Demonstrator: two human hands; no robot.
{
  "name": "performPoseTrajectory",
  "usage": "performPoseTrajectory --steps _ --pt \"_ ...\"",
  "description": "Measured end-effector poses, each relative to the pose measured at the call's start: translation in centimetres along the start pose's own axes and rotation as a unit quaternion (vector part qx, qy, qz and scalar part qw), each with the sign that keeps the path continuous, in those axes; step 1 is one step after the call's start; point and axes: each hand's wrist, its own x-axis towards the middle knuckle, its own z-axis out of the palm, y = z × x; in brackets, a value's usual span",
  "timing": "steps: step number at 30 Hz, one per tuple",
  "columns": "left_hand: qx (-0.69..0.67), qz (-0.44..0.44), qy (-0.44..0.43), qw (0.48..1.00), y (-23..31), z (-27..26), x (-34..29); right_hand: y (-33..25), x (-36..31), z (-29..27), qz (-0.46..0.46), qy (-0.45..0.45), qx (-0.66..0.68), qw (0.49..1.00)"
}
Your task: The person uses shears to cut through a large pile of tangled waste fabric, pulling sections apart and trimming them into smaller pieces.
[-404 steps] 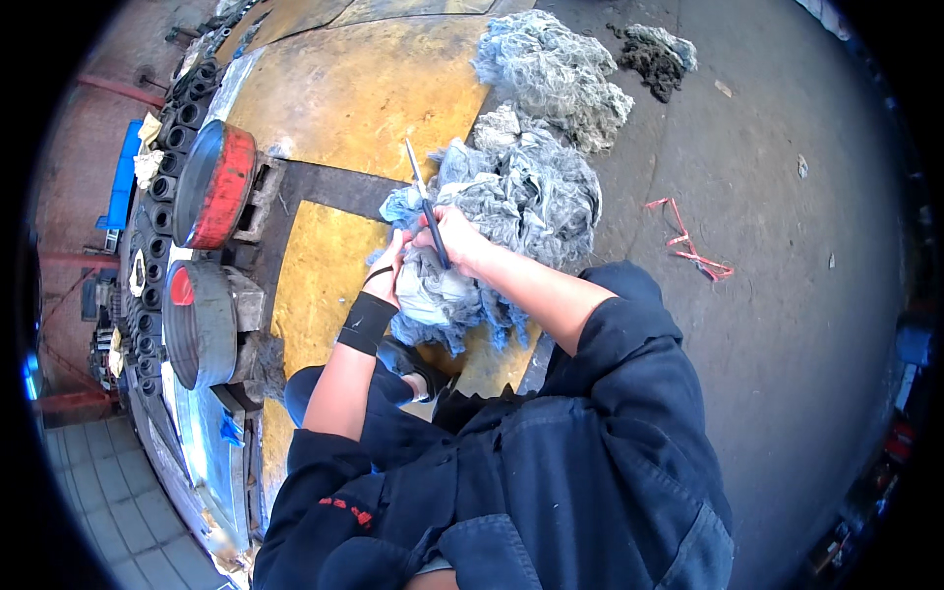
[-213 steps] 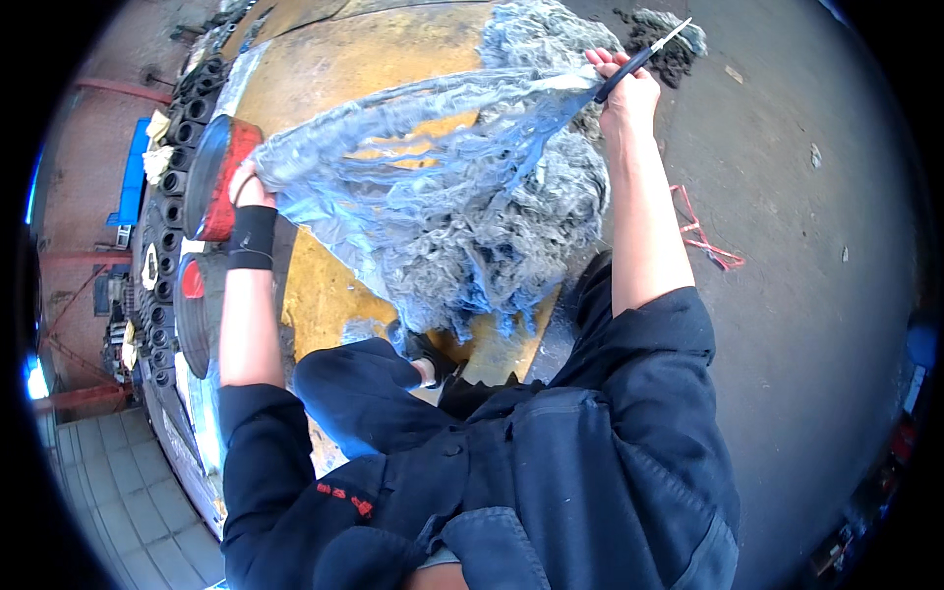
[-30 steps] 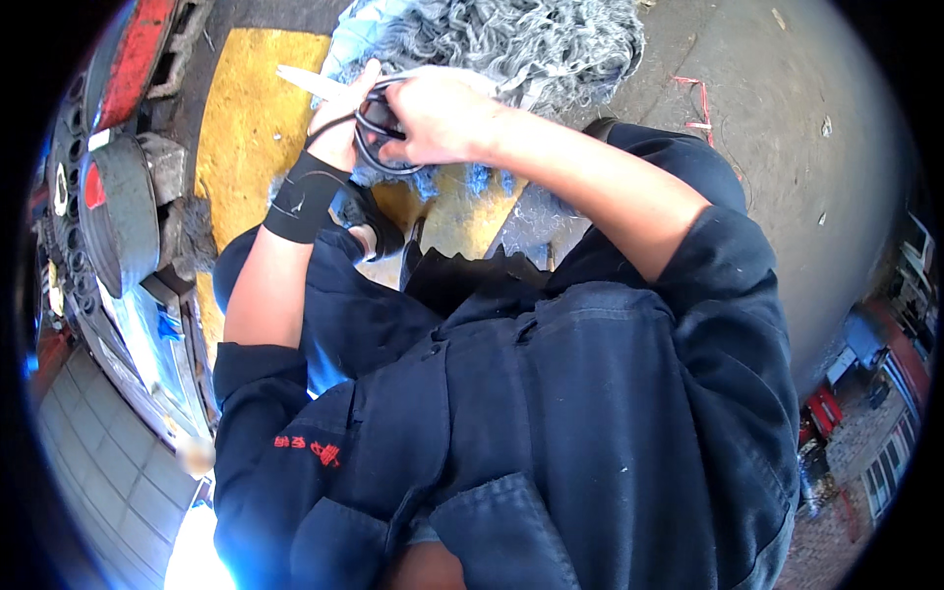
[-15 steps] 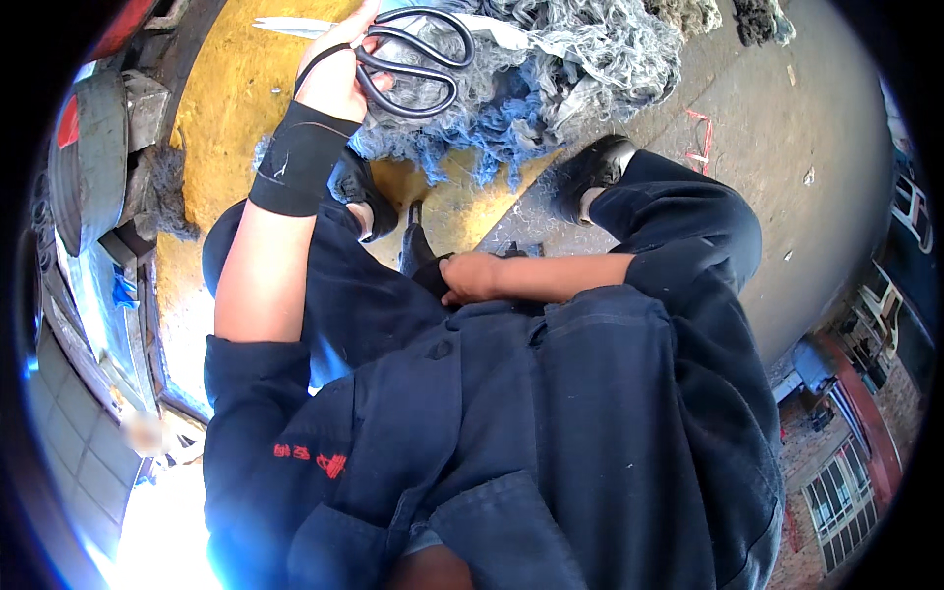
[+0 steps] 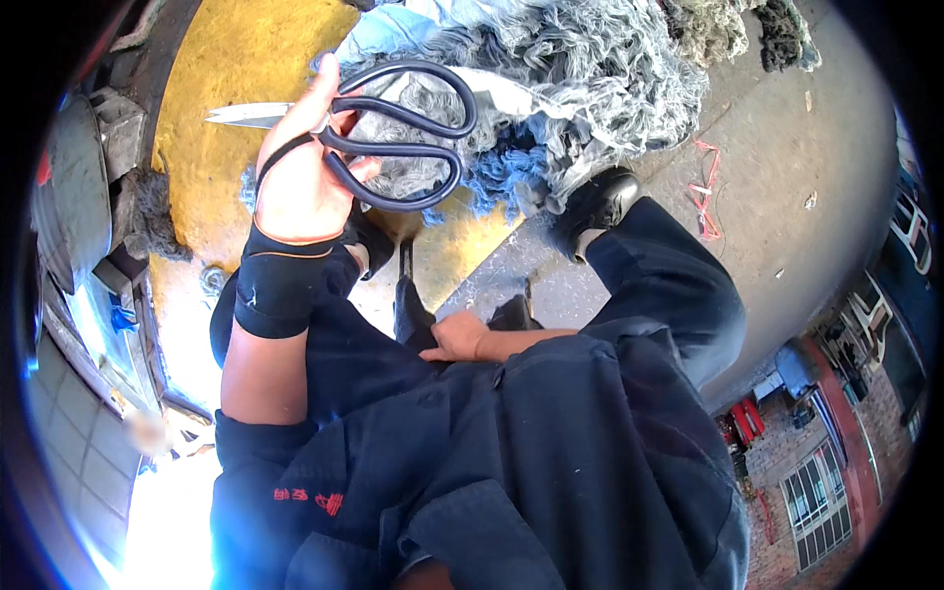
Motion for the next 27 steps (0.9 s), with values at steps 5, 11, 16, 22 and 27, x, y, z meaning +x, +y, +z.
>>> performPoseTrajectory --steps 5,11,16,22,27 --pt "0.025 -0.024 0.028 0.999 0.2 0.3 0.4 -0.2 1.8 4.8 -0.024 -0.029 0.017 0.999" --pt "0.035 -0.032 -0.008 0.999 -0.6 -1.1 -2.4 0.0 3.5 7.1 -0.029 -0.026 -0.028 0.999" --pt "0.055 -0.017 -0.082 0.995 -2.3 -0.5 -5.1 -1.9 2.8 8.6 0.06 0.078 0.034 0.995" --pt "0.057 0.045 -0.116 0.991 -5.4 -1.6 -3.5 -8.9 -7.4 -5.1 -0.054 0.616 0.058 0.784" --pt "0.069 0.044 -0.212 0.974 -6.2 -2.2 -6.0 -12.0 -13.9 -11.8 -0.12 0.711 -0.18 0.669"
